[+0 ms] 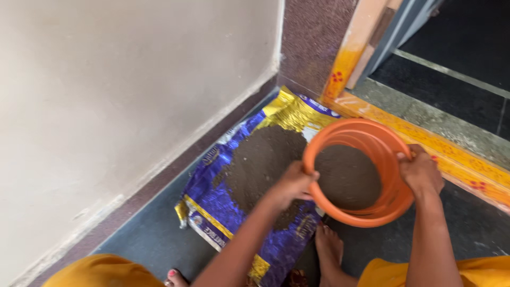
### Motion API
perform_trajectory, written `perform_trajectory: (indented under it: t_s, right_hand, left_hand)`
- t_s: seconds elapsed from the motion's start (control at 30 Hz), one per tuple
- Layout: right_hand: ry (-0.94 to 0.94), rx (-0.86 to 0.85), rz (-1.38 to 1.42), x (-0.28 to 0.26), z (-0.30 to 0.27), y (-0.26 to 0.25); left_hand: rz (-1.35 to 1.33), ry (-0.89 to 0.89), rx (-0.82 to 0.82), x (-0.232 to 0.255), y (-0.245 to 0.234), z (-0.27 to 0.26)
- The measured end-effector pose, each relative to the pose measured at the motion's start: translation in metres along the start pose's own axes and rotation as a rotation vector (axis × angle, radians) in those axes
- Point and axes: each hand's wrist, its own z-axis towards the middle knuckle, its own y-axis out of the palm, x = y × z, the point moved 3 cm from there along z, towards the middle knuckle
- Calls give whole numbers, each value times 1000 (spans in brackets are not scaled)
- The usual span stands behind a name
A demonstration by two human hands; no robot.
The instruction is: The person mixes soil on a plastic bag by hand and then transfers the soil into a plastic pot.
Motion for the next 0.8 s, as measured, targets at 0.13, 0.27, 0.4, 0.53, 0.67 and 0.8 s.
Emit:
perform_trajectory:
  t_s: [0.13,0.27,0.4,0.53,0.67,0.8]
  right_hand:
    - [90,187,-176,69,24,23]
    - [258,170,-105,140,37,68]
    - [220,110,-55,156,67,64]
    - [-254,497,98,71,15,54]
    - [-583,307,242,-40,-59,87]
    - [-609,-213,166,-93,-131,157]
  left_hand:
    - [-127,-82,-62,-43,79,52]
    - [-96,-105,-154,-116,105,71]
    - [-38,162,126,-198,20,82]
    - [404,-88,802,-280,-101,47]
    - [372,-716,975,-358,-151,-14]
    - [-669,-632,904,-392,-131,-41]
